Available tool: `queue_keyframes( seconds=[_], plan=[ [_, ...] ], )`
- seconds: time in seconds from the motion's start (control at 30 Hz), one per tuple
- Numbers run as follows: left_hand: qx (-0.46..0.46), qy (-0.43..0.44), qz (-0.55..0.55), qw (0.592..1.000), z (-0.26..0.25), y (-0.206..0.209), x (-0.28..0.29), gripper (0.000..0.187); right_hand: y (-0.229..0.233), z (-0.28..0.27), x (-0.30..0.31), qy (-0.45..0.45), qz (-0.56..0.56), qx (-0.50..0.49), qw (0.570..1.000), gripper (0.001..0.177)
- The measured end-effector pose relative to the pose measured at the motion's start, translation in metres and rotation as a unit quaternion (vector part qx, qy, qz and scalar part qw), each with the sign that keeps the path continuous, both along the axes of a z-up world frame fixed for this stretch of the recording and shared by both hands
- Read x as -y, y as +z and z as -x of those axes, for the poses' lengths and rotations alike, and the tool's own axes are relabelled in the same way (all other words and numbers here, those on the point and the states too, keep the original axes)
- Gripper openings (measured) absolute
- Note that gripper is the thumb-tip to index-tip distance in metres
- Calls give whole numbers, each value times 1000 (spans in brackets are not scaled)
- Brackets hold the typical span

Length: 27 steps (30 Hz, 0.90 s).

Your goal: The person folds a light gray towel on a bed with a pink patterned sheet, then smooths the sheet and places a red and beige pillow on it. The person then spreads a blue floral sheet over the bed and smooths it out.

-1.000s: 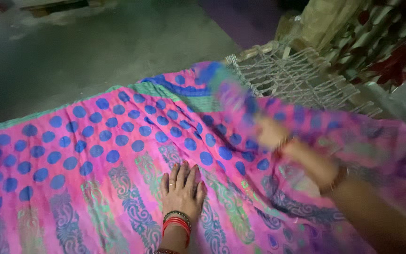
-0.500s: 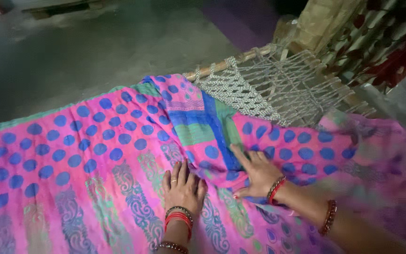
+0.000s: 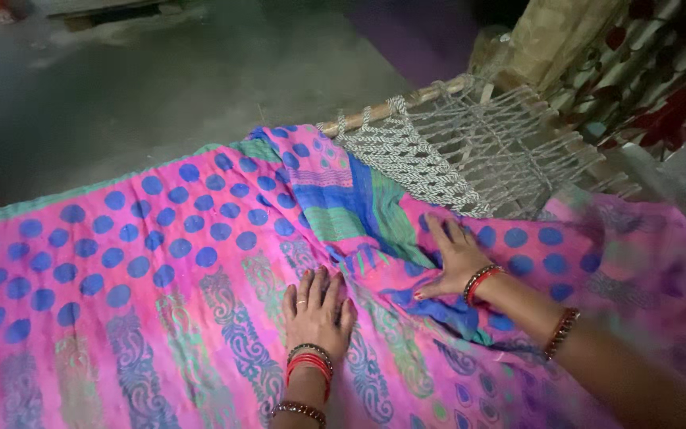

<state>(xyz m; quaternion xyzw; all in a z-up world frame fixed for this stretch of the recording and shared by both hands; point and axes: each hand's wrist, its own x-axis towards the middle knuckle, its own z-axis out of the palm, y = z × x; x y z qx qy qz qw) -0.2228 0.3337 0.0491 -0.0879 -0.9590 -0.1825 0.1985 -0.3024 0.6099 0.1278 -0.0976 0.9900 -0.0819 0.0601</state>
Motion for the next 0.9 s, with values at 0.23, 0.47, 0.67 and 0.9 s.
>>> queue_keyframes(
  seconds=[0.23, 0.47, 0.67, 0.9],
  plan=[
    [28, 3, 8, 1000, 0, -3, 1, 53, -35, 8, 1, 48, 55, 56, 996, 91],
    [12, 0, -12, 1000, -2, -1, 1, 53, -34, 67, -51, 18, 104, -172, 979, 61],
    [14, 4, 2, 1000, -2, -2, 1, 52, -40, 82, -65, -53, 125, -97, 986, 99],
    [31, -1, 12, 999, -2, 5, 0, 54, -15, 30, -9, 82, 48, -187, 978, 73]
  ],
)
